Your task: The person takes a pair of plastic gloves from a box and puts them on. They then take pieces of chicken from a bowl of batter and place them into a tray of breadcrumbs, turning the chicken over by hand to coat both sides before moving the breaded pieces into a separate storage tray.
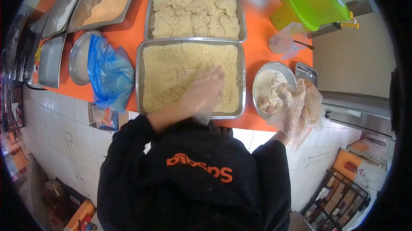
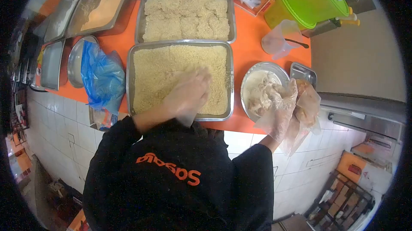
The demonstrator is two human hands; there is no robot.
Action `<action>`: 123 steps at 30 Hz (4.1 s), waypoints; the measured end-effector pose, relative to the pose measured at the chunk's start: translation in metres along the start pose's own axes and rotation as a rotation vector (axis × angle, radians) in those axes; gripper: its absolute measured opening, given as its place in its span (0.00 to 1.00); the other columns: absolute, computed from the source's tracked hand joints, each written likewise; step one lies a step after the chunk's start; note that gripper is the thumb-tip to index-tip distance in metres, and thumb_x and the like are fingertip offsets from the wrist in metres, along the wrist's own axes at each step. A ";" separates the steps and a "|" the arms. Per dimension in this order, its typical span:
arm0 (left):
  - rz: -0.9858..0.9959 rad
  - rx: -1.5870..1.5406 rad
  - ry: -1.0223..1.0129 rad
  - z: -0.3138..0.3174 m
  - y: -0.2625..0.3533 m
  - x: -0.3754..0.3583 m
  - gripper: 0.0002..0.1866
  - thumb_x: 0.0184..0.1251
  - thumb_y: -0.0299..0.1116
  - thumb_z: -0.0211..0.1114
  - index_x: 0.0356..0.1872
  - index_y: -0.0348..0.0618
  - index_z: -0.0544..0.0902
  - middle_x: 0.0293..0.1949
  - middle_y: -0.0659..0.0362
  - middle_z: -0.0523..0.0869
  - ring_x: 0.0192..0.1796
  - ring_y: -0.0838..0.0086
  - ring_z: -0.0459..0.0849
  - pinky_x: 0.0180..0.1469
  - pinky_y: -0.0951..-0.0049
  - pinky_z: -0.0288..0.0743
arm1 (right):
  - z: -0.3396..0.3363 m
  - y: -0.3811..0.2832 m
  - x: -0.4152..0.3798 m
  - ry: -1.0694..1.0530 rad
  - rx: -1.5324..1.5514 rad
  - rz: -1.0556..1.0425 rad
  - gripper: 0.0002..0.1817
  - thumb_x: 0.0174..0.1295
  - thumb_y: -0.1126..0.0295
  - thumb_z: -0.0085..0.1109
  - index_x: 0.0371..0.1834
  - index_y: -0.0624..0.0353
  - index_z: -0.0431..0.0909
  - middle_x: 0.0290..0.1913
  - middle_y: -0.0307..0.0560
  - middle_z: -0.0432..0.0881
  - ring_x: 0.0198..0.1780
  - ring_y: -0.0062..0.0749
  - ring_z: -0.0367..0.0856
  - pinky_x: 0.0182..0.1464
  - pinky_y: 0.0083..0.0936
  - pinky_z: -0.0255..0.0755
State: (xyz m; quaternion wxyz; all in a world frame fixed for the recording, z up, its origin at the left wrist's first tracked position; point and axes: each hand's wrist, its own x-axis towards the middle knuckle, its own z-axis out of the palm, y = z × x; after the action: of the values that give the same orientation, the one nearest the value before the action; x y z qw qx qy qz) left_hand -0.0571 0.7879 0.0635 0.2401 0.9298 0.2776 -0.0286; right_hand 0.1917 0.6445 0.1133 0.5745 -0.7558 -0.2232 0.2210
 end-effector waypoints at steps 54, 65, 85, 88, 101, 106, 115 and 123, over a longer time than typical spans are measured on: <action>-0.166 -0.017 0.348 0.034 -0.067 -0.013 0.44 0.75 0.55 0.53 0.79 0.33 0.51 0.82 0.42 0.45 0.83 0.46 0.42 0.82 0.49 0.39 | -0.058 0.049 0.019 0.053 -0.066 -0.009 0.40 0.67 0.71 0.62 0.81 0.58 0.55 0.60 0.49 0.77 0.59 0.34 0.76 0.64 0.26 0.70; -0.194 0.142 0.339 0.052 -0.035 -0.006 0.37 0.69 0.39 0.59 0.78 0.40 0.59 0.78 0.39 0.56 0.81 0.48 0.52 0.82 0.50 0.41 | -0.048 0.047 0.013 0.044 -0.101 -0.025 0.42 0.63 0.76 0.63 0.81 0.61 0.54 0.65 0.49 0.77 0.63 0.33 0.75 0.63 0.27 0.71; -0.604 -0.248 0.308 0.020 -0.096 -0.128 0.28 0.52 0.31 0.70 0.59 0.40 0.80 0.63 0.42 0.77 0.65 0.48 0.76 0.68 0.60 0.71 | -0.055 0.048 0.021 0.029 -0.057 0.018 0.37 0.68 0.69 0.63 0.78 0.61 0.58 0.63 0.49 0.75 0.62 0.33 0.74 0.66 0.26 0.67; -0.663 -0.543 0.477 0.068 -0.103 -0.121 0.28 0.54 0.29 0.69 0.61 0.41 0.80 0.62 0.41 0.78 0.63 0.51 0.79 0.67 0.61 0.71 | -0.055 0.066 0.032 0.048 -0.018 -0.053 0.30 0.70 0.68 0.61 0.74 0.60 0.65 0.54 0.44 0.79 0.53 0.28 0.78 0.58 0.23 0.72; -0.059 0.052 0.542 0.044 -0.088 -0.047 0.26 0.73 0.35 0.57 0.71 0.45 0.72 0.71 0.46 0.71 0.75 0.52 0.66 0.77 0.53 0.57 | -0.053 0.056 0.030 -0.011 -0.124 -0.081 0.34 0.70 0.66 0.62 0.77 0.59 0.61 0.53 0.47 0.80 0.51 0.31 0.79 0.57 0.24 0.73; -0.146 0.016 0.317 0.025 -0.073 -0.024 0.35 0.74 0.52 0.57 0.77 0.51 0.64 0.79 0.47 0.59 0.82 0.51 0.51 0.81 0.48 0.44 | -0.057 0.051 0.026 -0.024 0.001 -0.012 0.38 0.68 0.73 0.62 0.80 0.61 0.57 0.65 0.49 0.75 0.64 0.35 0.74 0.69 0.29 0.65; -0.114 0.072 -0.075 0.003 -0.081 0.047 0.28 0.75 0.53 0.55 0.70 0.52 0.75 0.72 0.51 0.71 0.74 0.55 0.68 0.76 0.55 0.60 | -0.053 0.045 0.027 -0.004 -0.115 -0.012 0.39 0.67 0.74 0.62 0.81 0.57 0.57 0.62 0.48 0.77 0.61 0.34 0.76 0.68 0.27 0.67; -0.047 -0.344 0.439 -0.066 -0.074 -0.021 0.21 0.75 0.45 0.58 0.61 0.44 0.82 0.60 0.49 0.83 0.64 0.50 0.78 0.69 0.55 0.69 | -0.056 0.038 0.013 0.065 -0.150 0.033 0.39 0.67 0.75 0.62 0.81 0.57 0.56 0.56 0.47 0.81 0.56 0.31 0.79 0.66 0.28 0.69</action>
State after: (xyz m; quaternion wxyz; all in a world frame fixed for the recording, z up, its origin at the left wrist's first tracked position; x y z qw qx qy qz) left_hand -0.1193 0.8618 0.0940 0.3277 0.8526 0.3451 0.2156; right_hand 0.2388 0.6000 0.0893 0.5195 -0.8071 -0.2078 0.1884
